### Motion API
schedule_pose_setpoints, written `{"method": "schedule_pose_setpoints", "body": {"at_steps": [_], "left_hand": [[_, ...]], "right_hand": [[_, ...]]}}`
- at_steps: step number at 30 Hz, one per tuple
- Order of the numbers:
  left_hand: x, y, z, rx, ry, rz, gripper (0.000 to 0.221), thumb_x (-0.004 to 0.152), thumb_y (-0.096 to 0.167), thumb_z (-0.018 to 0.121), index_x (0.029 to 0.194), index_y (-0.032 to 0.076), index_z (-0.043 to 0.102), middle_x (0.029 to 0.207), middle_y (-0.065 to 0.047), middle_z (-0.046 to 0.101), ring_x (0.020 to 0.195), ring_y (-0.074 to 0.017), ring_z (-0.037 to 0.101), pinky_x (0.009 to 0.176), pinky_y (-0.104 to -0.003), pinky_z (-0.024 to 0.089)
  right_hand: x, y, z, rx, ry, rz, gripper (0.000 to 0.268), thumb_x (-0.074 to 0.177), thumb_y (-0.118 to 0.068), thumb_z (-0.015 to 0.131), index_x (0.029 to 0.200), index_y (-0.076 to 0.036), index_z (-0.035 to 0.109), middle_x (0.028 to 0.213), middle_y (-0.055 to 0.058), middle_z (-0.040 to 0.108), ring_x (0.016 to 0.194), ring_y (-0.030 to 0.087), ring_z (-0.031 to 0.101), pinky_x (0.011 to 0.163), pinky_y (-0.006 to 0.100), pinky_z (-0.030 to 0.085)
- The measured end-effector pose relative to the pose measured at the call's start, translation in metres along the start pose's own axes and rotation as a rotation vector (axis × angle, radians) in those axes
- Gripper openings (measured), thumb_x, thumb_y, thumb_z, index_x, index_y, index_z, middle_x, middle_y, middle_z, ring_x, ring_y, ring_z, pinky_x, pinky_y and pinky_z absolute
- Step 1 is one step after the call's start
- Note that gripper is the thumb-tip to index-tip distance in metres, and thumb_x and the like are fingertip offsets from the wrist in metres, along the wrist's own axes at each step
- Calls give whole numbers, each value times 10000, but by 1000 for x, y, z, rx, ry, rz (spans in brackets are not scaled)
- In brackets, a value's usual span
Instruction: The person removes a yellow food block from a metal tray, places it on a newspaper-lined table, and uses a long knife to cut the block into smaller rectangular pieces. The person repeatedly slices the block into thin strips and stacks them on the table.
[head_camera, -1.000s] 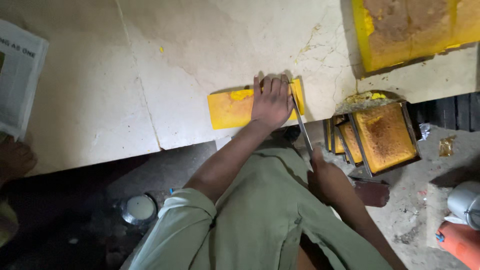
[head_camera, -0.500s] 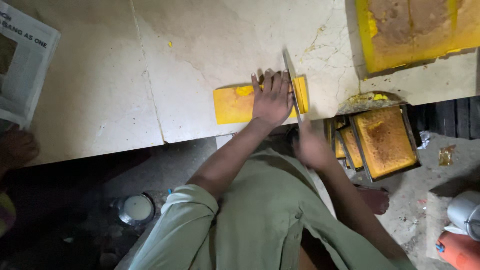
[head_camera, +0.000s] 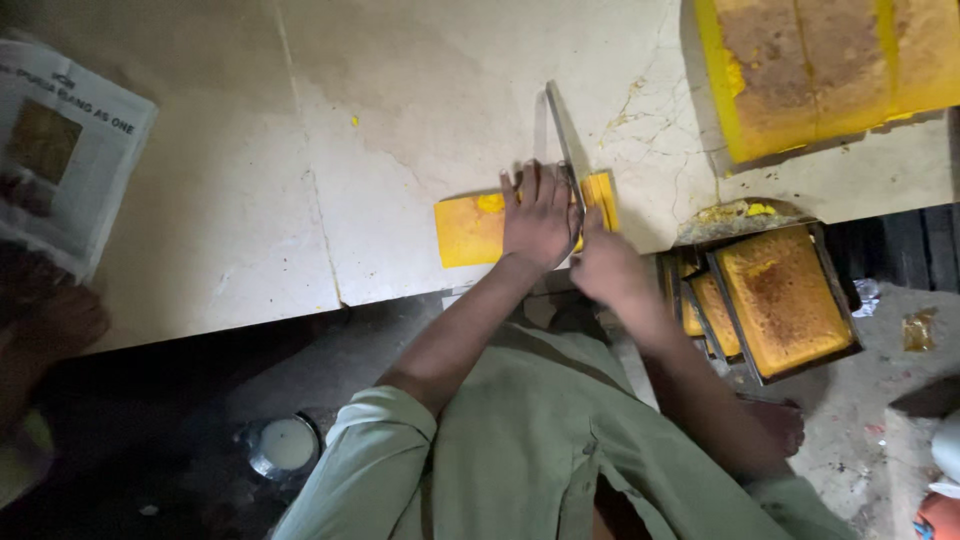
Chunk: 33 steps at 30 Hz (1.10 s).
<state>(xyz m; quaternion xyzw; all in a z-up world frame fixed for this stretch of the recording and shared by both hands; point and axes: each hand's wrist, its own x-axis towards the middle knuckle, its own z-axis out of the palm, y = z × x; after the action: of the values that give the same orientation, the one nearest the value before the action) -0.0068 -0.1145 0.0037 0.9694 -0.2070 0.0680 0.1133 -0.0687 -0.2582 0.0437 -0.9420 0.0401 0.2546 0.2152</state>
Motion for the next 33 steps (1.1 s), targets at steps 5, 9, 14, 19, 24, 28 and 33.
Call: {"method": "schedule_pose_setpoints", "body": {"at_steps": [5, 9, 14, 19, 24, 28, 33], "left_hand": [[0, -2, -3, -61, -141, -27, 636, 961, 388, 490, 1466, 1, 476, 1451, -184, 511, 1428, -391, 376, 1206, -707, 128], [-1, -3, 3, -69, -173, -19, 660, 975, 389, 487, 1483, -33, 466, 1455, -213, 505, 1431, -386, 382, 1241, -660, 135], [-5, -11, 2, -36, -50, 16, 673, 981, 386, 481, 1505, -35, 453, 1500, -252, 475, 1479, -413, 347, 1255, -606, 139], [-7, -13, -8, -79, -80, -30, 626, 955, 372, 487, 1454, -5, 473, 1460, -194, 509, 1443, -401, 376, 1193, -729, 104], [-7, -11, -5, -79, -86, -9, 631, 993, 374, 493, 1475, -32, 472, 1444, -191, 529, 1420, -405, 395, 1210, -730, 118], [-5, -18, -2, -77, -132, -8, 657, 985, 377, 486, 1496, -35, 453, 1472, -209, 512, 1451, -388, 380, 1251, -653, 131], [-9, -19, -8, -33, -7, -3, 658, 970, 378, 470, 1507, 0, 431, 1522, -229, 463, 1475, -443, 304, 1213, -643, 115]], "right_hand": [[-80, 10, 26, 27, -148, 7, 745, 840, -144, 663, 1455, 60, 296, 983, 318, 696, 924, 499, 685, 790, 574, 557], [-72, 39, 68, 5, -45, -58, 864, 844, -125, 654, 1558, 58, 202, 985, 333, 692, 895, 509, 687, 757, 577, 558], [6, 9, 34, -30, -5, -44, 793, 829, -231, 754, 1401, 74, 298, 943, 304, 706, 906, 473, 700, 798, 549, 565], [-48, -30, -10, -25, -89, 22, 784, 839, -312, 763, 1394, 52, 344, 970, 314, 696, 924, 478, 699, 821, 535, 567], [-108, 2, 38, 646, -162, 354, 737, 996, -510, 597, 1420, 74, 448, 1008, 295, 716, 912, 469, 668, 786, 527, 562], [-40, 14, 57, -35, -106, 25, 958, 913, -175, 670, 1605, 178, 110, 948, 292, 720, 853, 445, 715, 752, 536, 569], [6, -28, 7, -17, 2, -36, 827, 804, -228, 785, 1401, 117, 328, 964, 260, 718, 942, 438, 696, 837, 517, 563]]}}
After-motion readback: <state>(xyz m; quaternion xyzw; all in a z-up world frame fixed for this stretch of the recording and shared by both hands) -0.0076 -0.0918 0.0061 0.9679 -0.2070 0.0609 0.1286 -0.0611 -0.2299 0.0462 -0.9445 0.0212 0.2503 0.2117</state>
